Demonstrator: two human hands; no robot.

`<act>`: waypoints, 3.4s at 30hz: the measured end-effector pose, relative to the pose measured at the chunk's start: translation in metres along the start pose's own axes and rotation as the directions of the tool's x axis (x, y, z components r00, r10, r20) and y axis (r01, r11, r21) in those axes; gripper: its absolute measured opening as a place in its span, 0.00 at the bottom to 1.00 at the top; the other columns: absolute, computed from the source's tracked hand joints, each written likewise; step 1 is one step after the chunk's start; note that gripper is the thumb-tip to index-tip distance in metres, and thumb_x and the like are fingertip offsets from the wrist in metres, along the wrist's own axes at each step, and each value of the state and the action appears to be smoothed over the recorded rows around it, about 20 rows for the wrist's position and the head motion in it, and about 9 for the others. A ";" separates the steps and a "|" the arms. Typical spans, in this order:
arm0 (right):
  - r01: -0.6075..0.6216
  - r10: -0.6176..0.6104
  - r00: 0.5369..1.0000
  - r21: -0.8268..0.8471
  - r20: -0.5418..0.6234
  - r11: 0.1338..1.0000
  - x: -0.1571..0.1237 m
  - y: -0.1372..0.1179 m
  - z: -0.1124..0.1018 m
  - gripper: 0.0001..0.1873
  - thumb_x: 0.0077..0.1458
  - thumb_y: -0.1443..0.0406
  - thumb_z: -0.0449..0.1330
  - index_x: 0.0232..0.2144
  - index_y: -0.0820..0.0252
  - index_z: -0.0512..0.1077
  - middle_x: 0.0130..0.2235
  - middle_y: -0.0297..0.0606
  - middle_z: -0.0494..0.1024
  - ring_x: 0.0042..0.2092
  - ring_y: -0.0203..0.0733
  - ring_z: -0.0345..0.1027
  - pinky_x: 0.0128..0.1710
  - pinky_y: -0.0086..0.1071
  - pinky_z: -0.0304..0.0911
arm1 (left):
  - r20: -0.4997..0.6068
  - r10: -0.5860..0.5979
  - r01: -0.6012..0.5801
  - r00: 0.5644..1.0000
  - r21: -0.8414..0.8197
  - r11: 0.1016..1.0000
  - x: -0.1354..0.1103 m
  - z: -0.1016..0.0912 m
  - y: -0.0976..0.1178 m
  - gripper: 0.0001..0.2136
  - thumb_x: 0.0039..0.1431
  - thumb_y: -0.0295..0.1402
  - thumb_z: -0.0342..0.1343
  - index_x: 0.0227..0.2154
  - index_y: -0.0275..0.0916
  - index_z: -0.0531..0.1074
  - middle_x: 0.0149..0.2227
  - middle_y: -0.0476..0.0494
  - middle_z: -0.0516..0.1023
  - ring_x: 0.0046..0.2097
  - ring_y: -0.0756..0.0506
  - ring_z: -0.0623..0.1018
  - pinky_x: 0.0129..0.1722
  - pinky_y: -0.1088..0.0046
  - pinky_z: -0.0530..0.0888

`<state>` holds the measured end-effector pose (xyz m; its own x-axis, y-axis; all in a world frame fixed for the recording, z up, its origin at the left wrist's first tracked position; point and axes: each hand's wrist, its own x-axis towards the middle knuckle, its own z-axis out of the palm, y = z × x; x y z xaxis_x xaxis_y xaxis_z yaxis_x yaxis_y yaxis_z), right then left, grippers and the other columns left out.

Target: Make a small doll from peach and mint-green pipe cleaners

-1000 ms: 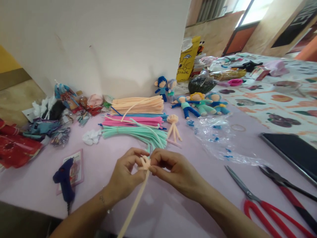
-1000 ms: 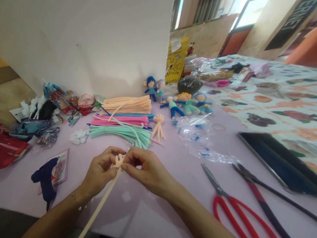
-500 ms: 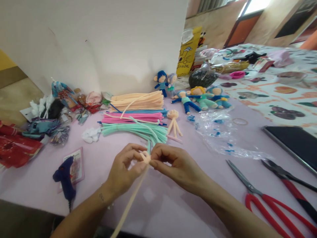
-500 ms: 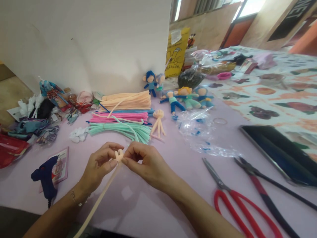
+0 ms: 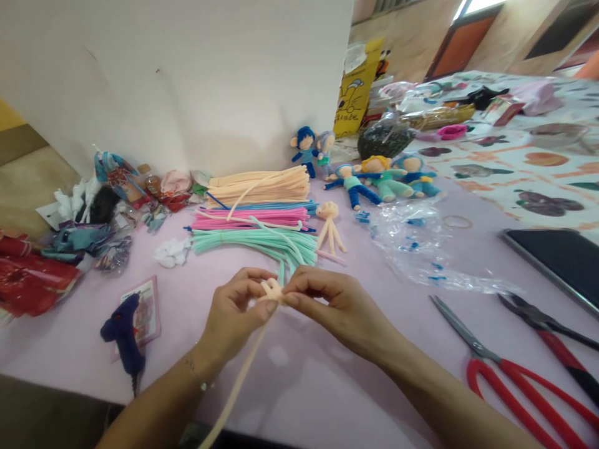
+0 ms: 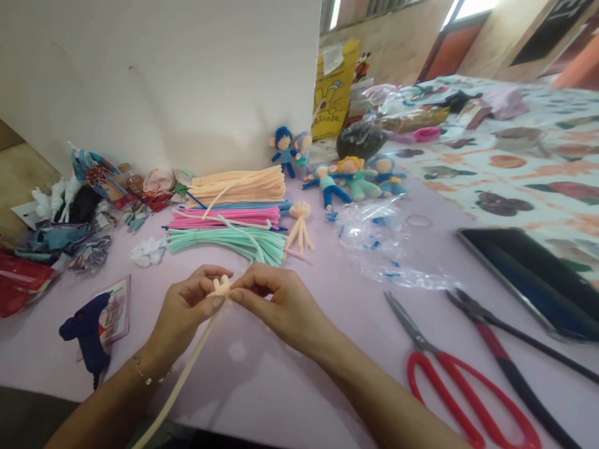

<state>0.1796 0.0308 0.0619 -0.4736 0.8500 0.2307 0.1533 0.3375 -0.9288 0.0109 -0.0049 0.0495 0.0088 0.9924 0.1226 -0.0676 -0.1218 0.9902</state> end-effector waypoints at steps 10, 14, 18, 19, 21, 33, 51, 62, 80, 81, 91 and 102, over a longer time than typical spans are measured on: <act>-0.065 0.065 0.998 0.068 0.002 0.996 -0.003 -0.001 0.004 0.11 0.51 0.62 0.58 0.19 0.60 0.68 0.22 0.30 0.64 0.24 0.32 0.55 0.23 0.27 0.53 | 0.083 -0.097 0.106 0.992 -0.114 0.988 0.000 -0.001 -0.005 0.07 0.47 0.29 0.64 0.18 0.37 0.72 0.41 0.43 0.73 0.45 0.42 0.73 0.46 0.66 0.66; -0.072 0.072 0.997 0.044 0.003 0.996 -0.004 -0.001 0.006 0.11 0.52 0.62 0.56 0.20 0.60 0.65 0.21 0.29 0.62 0.24 0.32 0.54 0.23 0.27 0.52 | 0.118 -0.104 0.121 0.987 -0.148 0.982 0.000 -0.002 -0.009 0.07 0.48 0.30 0.63 0.20 0.37 0.73 0.42 0.43 0.72 0.47 0.41 0.72 0.47 0.66 0.66; -0.035 0.035 0.999 0.015 -0.012 0.999 -0.005 -0.001 0.008 0.09 0.51 0.65 0.55 0.20 0.59 0.64 0.20 0.28 0.62 0.23 0.31 0.53 0.21 0.26 0.51 | 0.136 -0.114 0.134 0.984 -0.144 0.980 -0.001 -0.003 -0.010 0.08 0.49 0.31 0.63 0.20 0.37 0.71 0.42 0.44 0.71 0.46 0.42 0.72 0.45 0.67 0.66; -0.024 0.024 1.000 0.011 -0.013 1.000 -0.005 0.000 0.009 0.09 0.50 0.65 0.54 0.20 0.59 0.63 0.20 0.28 0.62 0.22 0.31 0.53 0.21 0.25 0.51 | 0.137 -0.112 0.131 0.984 -0.143 0.981 -0.001 -0.002 -0.010 0.08 0.49 0.31 0.63 0.19 0.37 0.71 0.42 0.44 0.71 0.45 0.42 0.72 0.44 0.67 0.67; -0.004 0.004 1.000 0.005 -0.018 1.000 -0.005 0.000 0.009 0.08 0.49 0.66 0.54 0.20 0.59 0.63 0.20 0.28 0.61 0.22 0.30 0.53 0.21 0.25 0.51 | 0.135 -0.098 0.117 0.986 -0.136 0.984 -0.001 -0.002 -0.009 0.08 0.49 0.30 0.63 0.19 0.37 0.70 0.42 0.44 0.72 0.45 0.43 0.72 0.45 0.67 0.67; 0.181 -0.192 0.979 -0.152 -0.062 0.972 -0.008 0.006 0.008 0.07 0.48 0.71 0.54 0.20 0.59 0.64 0.21 0.29 0.66 0.23 0.31 0.59 0.21 0.24 0.55 | 0.140 -0.085 0.103 0.987 -0.124 0.987 -0.002 -0.003 -0.008 0.08 0.49 0.30 0.62 0.20 0.37 0.70 0.43 0.42 0.72 0.45 0.42 0.72 0.45 0.67 0.66; 0.296 -0.314 0.949 -0.236 -0.040 0.925 -0.007 0.003 0.005 0.08 0.49 0.72 0.56 0.21 0.59 0.66 0.22 0.30 0.67 0.23 0.30 0.60 0.22 0.24 0.57 | 0.165 0.327 -0.361 0.931 0.263 0.895 -0.005 -0.008 -0.002 0.11 0.53 0.24 0.58 0.40 0.42 0.73 0.38 0.44 0.71 0.43 0.43 0.72 0.45 0.64 0.69; 0.269 -0.282 0.959 -0.214 -0.033 0.939 -0.007 0.004 0.005 0.08 0.48 0.72 0.55 0.20 0.59 0.65 0.22 0.30 0.67 0.23 0.31 0.61 0.22 0.24 0.58 | 0.152 0.329 -0.362 0.932 0.382 0.850 -0.005 -0.010 0.008 0.13 0.51 0.25 0.59 0.40 0.42 0.75 0.38 0.44 0.74 0.41 0.43 0.73 0.43 0.65 0.69; 0.410 -0.467 0.883 -0.401 -0.049 0.819 -0.008 0.005 0.005 0.05 0.56 0.69 0.56 0.28 0.59 0.71 0.23 0.33 0.70 0.24 0.33 0.63 0.23 0.26 0.60 | 0.197 0.156 -0.184 0.968 0.132 0.974 0.000 -0.012 0.005 0.06 0.52 0.28 0.61 0.34 0.40 0.75 0.36 0.43 0.72 0.39 0.45 0.73 0.40 0.68 0.71; 0.381 -0.435 0.897 -0.363 -0.075 0.850 -0.008 0.003 0.004 0.05 0.56 0.68 0.57 0.29 0.59 0.72 0.23 0.32 0.70 0.24 0.33 0.63 0.23 0.26 0.60 | 0.190 0.142 -0.161 0.972 0.087 0.983 0.001 -0.013 0.004 0.05 0.51 0.30 0.62 0.33 0.39 0.76 0.36 0.43 0.72 0.38 0.45 0.73 0.39 0.69 0.71; 0.268 -0.291 0.952 -0.200 -0.097 0.942 -0.007 -0.001 -0.001 0.08 0.53 0.70 0.57 0.24 0.59 0.71 0.25 0.34 0.72 0.24 0.33 0.62 0.23 0.27 0.61 | 0.111 0.037 -0.022 0.993 -0.130 0.991 0.006 -0.016 -0.001 0.06 0.50 0.34 0.64 0.33 0.43 0.78 0.34 0.47 0.75 0.36 0.47 0.74 0.37 0.71 0.72; 0.203 -0.211 0.977 -0.167 -0.033 0.965 -0.006 0.003 -0.001 0.09 0.54 0.66 0.59 0.25 0.58 0.79 0.22 0.34 0.73 0.24 0.33 0.65 0.23 0.26 0.58 | 0.188 0.190 -0.203 0.964 0.057 0.977 0.000 -0.013 0.003 0.07 0.57 0.30 0.58 0.38 0.43 0.79 0.41 0.41 0.73 0.46 0.42 0.73 0.43 0.66 0.73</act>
<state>0.1834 0.0275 0.0577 -0.4661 0.7726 0.4310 0.1965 0.5654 -0.8011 -0.0023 -0.0052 0.0514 0.1834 0.9301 0.3183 -0.0107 -0.3219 0.9467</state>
